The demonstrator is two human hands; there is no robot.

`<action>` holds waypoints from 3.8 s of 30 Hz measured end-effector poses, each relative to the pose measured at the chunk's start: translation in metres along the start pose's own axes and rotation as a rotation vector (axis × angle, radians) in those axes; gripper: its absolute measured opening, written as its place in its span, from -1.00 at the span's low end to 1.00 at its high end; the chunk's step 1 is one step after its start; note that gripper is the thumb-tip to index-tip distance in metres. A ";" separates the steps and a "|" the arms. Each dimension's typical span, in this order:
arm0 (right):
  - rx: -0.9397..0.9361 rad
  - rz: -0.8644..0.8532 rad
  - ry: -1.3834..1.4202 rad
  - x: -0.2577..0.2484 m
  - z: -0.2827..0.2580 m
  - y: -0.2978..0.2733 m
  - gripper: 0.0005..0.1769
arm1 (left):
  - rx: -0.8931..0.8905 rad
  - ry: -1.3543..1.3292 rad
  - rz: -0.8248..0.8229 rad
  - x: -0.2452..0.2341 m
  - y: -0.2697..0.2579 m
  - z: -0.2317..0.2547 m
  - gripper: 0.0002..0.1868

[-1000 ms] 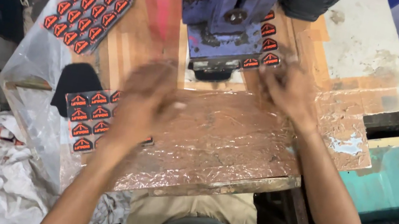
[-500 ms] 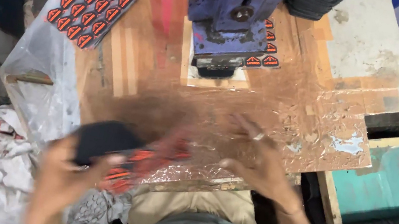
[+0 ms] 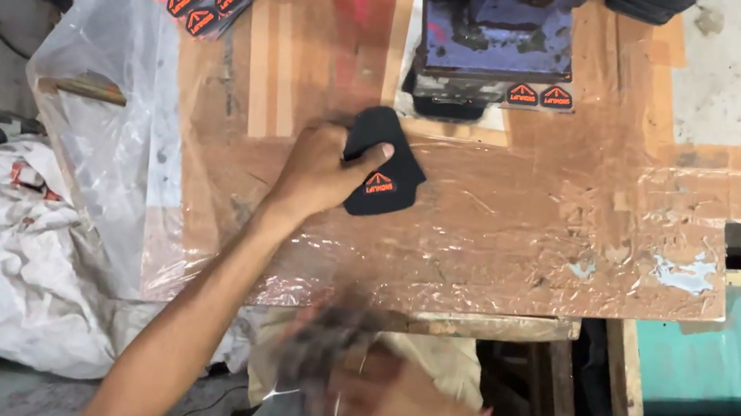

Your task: The person uses a manual press to stamp a logo onto small black items, then places them into clear plastic packaging. They repeatedly pick up the packaged items and arrange them on the workbench.

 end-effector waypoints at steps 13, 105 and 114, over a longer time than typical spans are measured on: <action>0.840 0.731 0.171 -0.123 0.231 -0.166 -0.58 | 0.317 -0.288 0.345 -0.114 -0.084 -0.009 -0.03; 1.248 0.849 0.154 -0.163 0.203 -0.306 -0.74 | 0.475 0.372 0.218 0.013 -0.018 0.069 -0.30; 1.058 0.647 0.755 -0.084 0.243 -0.066 -0.45 | 0.498 0.461 0.241 0.016 -0.022 0.067 -0.28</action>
Point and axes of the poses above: each hand's wrist, its own y-axis towards the middle knuckle, its own x-axis out of the palm, z = x × y, the point moved 10 cm from there along y, towards the middle knuckle, and after that the axes turned 7 degrees about -x, right-handed, at the moved point
